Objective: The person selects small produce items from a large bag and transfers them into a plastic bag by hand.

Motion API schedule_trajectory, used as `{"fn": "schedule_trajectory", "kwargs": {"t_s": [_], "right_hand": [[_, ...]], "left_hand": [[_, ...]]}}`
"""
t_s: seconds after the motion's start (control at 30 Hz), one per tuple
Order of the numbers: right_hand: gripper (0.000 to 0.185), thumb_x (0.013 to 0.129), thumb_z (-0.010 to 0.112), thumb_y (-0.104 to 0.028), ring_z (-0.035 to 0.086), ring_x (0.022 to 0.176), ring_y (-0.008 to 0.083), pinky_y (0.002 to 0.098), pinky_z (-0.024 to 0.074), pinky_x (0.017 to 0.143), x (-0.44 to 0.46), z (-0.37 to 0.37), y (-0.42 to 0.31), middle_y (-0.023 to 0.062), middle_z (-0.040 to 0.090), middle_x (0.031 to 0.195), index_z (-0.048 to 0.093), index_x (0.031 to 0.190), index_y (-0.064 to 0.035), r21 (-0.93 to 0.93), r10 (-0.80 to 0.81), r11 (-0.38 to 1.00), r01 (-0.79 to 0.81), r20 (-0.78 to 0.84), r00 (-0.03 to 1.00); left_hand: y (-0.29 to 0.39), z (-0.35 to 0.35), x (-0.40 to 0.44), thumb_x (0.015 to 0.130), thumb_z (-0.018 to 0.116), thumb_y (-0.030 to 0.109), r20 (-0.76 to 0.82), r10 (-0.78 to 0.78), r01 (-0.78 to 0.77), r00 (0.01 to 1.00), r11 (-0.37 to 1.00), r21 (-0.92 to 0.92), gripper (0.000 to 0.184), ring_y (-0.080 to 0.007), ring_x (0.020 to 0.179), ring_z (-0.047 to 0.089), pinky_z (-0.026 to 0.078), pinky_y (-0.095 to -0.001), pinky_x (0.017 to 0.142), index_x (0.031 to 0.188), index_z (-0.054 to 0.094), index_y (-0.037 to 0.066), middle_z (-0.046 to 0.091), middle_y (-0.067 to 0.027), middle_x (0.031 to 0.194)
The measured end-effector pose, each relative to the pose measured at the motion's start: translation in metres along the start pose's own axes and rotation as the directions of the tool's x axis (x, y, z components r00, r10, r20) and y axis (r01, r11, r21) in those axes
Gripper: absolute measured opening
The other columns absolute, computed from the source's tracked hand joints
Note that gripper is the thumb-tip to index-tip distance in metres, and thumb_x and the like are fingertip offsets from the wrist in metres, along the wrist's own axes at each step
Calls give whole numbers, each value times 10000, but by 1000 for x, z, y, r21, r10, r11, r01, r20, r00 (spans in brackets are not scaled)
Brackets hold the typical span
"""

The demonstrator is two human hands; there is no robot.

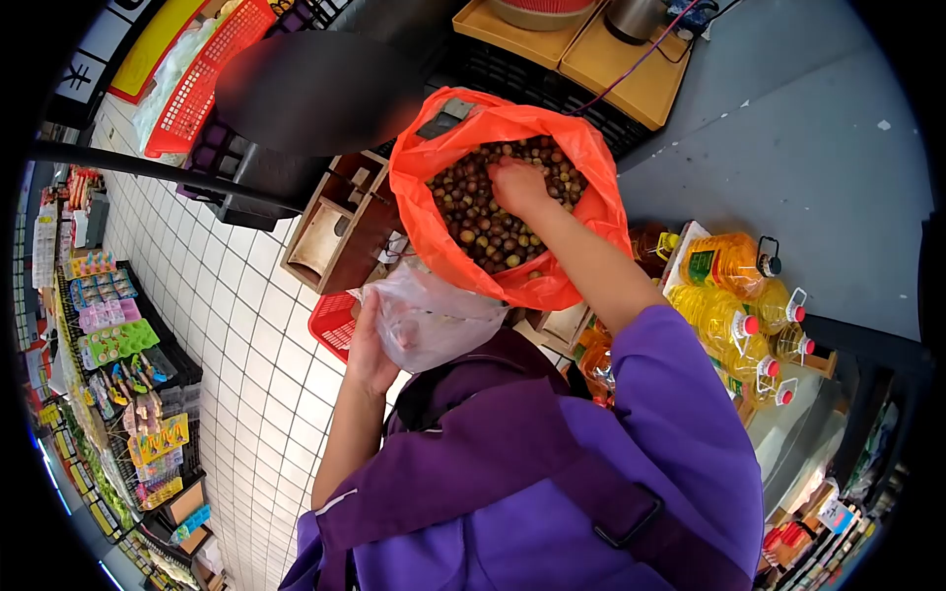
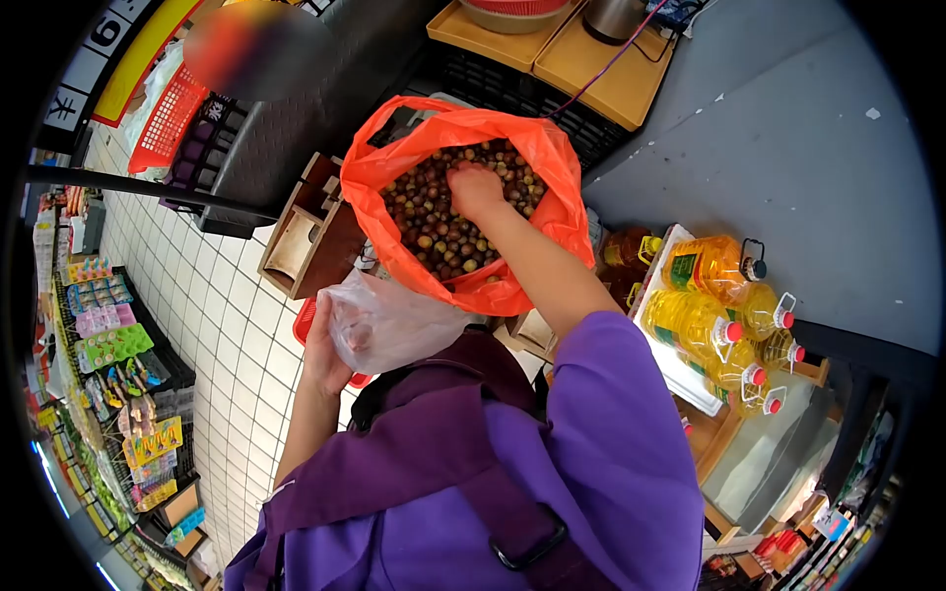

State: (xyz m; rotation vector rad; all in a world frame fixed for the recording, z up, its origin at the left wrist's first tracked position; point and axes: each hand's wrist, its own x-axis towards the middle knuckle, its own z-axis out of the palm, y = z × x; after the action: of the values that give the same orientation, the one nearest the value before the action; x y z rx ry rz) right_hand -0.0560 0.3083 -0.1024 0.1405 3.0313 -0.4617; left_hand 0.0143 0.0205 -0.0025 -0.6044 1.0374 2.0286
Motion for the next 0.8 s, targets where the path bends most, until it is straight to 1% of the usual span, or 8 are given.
{"fn": "schedule_trajectory", "kwargs": {"t_s": [0.17,0.43,0.5,0.53,0.6,0.63,0.7,0.8], "right_hand": [[181,763,578,-133,564,764,273,403,482,630,-5,-14,22,113,559,840,584,923,-50,5,40,999,-45,351,936],[205,740,594,-203,564,835,280,408,462,693,-1,-16,13,98,579,885,594,893,-66,-4,119,992,-128,384,916],[233,738,593,-184,564,852,294,405,461,724,-5,-9,29,116,575,931,591,933,-56,480,174,831,-282,257,950],[233,738,593,-184,564,852,294,405,461,724,-4,-5,30,116,575,931,591,933,-56,478,173,831,-283,261,950],[273,735,604,-173,563,854,307,406,456,750,2,4,27,137,563,965,584,973,-42,700,220,699,-144,-18,975],[273,735,604,-173,563,854,307,406,456,750,8,11,27,137,563,965,584,973,-42,702,221,697,-144,-20,975],[292,776,577,-200,535,983,303,412,448,813,19,22,18,161,532,1076,564,1028,-53,319,74,946,-51,-59,996],[311,755,602,-218,544,951,309,416,465,784,26,14,9,157,544,1036,570,1005,-37,190,156,968,-164,56,986]], "left_hand": [[2,-7,-3,879,452,423,44,19,-16,999,997,-79,366,-119,547,483,392,-231,459,1022,500,89,557,-38,825],[6,-13,-8,876,464,414,-32,70,-72,997,995,-65,356,-112,538,484,390,-221,449,1001,507,84,568,-52,836],[6,-14,-7,876,463,415,-32,79,-81,996,993,-88,358,-111,539,487,391,-221,447,998,509,82,570,-54,836],[6,-17,-7,876,462,415,-38,87,-89,996,993,-79,361,-112,540,489,392,-221,445,999,509,79,571,-55,831],[6,-19,-9,876,461,415,-46,93,-96,995,993,-65,364,-113,540,492,394,-220,444,1000,509,75,572,-55,826],[6,-19,-9,876,460,416,-40,90,-92,995,993,-69,370,-112,540,492,393,-217,444,1003,509,72,573,-56,823],[6,-18,-8,876,459,418,-33,85,-87,996,994,-66,377,-112,539,492,393,-214,444,1006,509,68,573,-56,820],[5,-16,-9,881,451,418,-23,66,-68,998,995,-70,381,-112,538,492,395,-210,444,1008,509,63,574,-60,823]]}}
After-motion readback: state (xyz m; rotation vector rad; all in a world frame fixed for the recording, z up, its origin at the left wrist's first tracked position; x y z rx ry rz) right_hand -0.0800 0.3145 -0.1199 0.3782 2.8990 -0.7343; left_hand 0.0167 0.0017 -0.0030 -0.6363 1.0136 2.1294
